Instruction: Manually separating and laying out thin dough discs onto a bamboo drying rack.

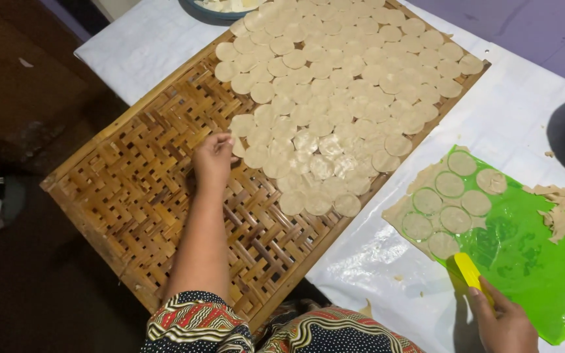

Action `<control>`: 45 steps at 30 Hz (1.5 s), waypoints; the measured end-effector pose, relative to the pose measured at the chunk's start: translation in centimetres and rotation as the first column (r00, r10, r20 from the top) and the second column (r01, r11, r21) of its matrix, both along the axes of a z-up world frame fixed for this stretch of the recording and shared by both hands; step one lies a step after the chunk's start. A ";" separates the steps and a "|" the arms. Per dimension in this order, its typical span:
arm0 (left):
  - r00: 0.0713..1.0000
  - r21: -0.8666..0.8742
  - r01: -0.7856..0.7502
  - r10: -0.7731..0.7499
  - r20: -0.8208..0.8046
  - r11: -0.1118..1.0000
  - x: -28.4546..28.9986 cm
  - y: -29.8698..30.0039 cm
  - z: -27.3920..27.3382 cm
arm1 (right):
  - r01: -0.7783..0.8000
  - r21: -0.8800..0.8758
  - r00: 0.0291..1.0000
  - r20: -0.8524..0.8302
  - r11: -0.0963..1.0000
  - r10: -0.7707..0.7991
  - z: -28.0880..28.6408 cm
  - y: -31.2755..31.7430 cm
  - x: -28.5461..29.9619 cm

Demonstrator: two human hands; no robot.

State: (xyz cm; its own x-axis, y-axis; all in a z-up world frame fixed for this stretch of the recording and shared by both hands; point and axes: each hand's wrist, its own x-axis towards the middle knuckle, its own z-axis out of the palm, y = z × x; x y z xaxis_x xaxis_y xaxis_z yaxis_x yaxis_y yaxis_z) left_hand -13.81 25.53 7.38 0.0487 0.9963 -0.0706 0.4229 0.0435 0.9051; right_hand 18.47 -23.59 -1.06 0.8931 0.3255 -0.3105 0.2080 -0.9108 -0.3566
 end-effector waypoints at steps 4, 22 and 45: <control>0.994 0.033 0.110 -0.109 -0.032 0.993 0.0 0.9 -0.8 | -0.023 0.053 0.999 0.028 0.998 0.021 1.1 0.8 -1.0; 0.952 0.474 0.091 0.063 -0.299 0.876 -2.0 3.4 -7.4 | 0.099 -0.068 0.995 0.032 0.993 -0.097 4.1 1.3 -2.3; 0.291 0.221 0.948 -0.905 -0.310 0.229 20.3 -25.7 -7.5 | -0.144 -0.339 0.955 0.200 0.930 0.220 4.9 2.7 -3.8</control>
State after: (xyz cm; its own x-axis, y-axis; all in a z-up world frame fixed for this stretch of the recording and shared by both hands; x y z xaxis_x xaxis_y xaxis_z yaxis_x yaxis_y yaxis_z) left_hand 6.54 -0.20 -0.09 0.9677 0.2092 0.1403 0.0471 -0.6974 0.7152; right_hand 14.66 -20.91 3.88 0.8867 0.4081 -0.2173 0.4225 -0.9061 0.0222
